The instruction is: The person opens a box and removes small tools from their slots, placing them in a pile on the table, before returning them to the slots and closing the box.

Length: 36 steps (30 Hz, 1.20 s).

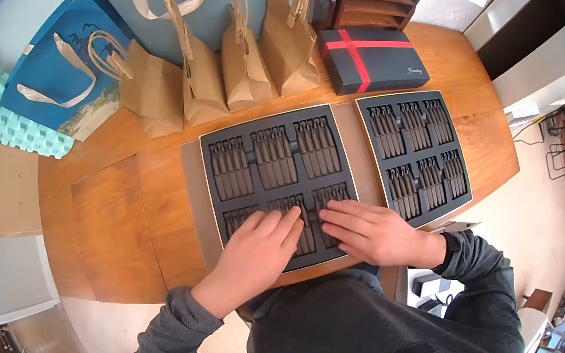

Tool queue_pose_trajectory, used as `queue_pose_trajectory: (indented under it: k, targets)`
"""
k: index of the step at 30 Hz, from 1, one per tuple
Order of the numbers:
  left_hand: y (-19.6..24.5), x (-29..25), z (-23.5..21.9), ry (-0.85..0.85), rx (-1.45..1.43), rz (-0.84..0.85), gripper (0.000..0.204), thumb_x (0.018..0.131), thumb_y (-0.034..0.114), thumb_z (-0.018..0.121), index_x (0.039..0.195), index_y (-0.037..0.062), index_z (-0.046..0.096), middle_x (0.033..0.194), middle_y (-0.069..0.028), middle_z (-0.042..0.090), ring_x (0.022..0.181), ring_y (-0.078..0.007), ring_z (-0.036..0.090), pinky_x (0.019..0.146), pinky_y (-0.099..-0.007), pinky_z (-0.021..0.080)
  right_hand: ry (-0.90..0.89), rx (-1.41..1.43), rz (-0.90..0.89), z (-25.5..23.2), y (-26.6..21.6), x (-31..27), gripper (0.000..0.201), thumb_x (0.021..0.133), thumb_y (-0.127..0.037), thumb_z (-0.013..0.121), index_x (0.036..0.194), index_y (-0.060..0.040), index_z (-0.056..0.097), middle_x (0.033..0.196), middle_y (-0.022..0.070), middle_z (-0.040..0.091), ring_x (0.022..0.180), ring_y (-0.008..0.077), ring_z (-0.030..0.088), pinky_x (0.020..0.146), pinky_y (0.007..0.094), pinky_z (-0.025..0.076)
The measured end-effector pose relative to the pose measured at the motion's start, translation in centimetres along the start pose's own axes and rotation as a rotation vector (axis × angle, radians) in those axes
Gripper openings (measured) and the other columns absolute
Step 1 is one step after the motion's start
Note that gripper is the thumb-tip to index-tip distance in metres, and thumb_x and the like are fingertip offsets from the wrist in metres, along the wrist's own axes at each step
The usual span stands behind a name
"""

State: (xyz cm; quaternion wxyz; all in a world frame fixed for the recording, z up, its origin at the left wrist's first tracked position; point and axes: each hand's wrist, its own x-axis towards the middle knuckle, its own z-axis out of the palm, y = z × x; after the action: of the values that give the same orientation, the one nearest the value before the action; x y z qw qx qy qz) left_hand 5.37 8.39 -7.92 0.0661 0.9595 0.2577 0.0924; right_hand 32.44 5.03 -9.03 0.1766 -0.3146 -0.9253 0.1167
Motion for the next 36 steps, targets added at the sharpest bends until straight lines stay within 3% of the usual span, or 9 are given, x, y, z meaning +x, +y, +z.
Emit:
queue_pose_trajectory:
  k: [10, 19, 28, 36]
  targets:
    - [0.8, 0.2, 0.2, -0.01, 0.049, 0.012, 0.049, 0.081, 0.019, 0.072, 0.123, -0.0034, 0.062, 0.127, -0.016, 0.061, 0.112, -0.0267, 0.059, 0.096, -0.0367, 0.049, -0.058, -0.123, 0.025, 0.3, -0.6, -0.8, 0.048, 0.085, -0.018, 0.066, 0.126, 0.0064, 0.062, 0.139, 0.0201, 0.055, 0.133, 0.035, 0.052, 0.111, 0.0448, 0.045]
    - [1.2, 0.9, -0.2, -0.07, 0.101, 0.009, 0.043, 0.084, 0.014, 0.06, 0.123, -0.0037, 0.062, 0.126, -0.0165, 0.062, 0.11, -0.0255, 0.059, 0.097, -0.0364, 0.048, -0.071, -0.098, 0.049, 0.0, -0.7, 0.1, 0.053, 0.076, -0.016, 0.066, 0.124, 0.0069, 0.062, 0.131, 0.0197, 0.059, 0.128, 0.0361, 0.055, 0.107, 0.0458, 0.048]
    - [1.2, 1.1, -0.6, -0.087, 0.074, -0.005, 0.044, 0.086, 0.018, 0.066, 0.124, -0.0039, 0.062, 0.126, -0.0144, 0.06, 0.111, -0.026, 0.057, 0.098, -0.0366, 0.048, -0.009, -0.161, -0.016, 0.3, -0.2, -0.2, 0.052, 0.077, -0.016, 0.062, 0.123, 0.0091, 0.062, 0.129, 0.0212, 0.06, 0.124, 0.0374, 0.056, 0.107, 0.0459, 0.046]
    - [1.4, 1.4, -0.4, -0.094, 0.112, 0.014, 0.04, 0.085, 0.017, 0.066, 0.119, -0.0047, 0.064, 0.122, -0.0139, 0.061, 0.113, -0.0263, 0.057, 0.099, -0.0365, 0.048, -0.09, -0.3, -0.006, 0.4, -1.2, 0.3, 0.056, 0.081, -0.022, 0.055, 0.126, 0.0112, 0.059, 0.127, 0.0239, 0.059, 0.122, 0.0404, 0.056, 0.107, 0.0464, 0.047]
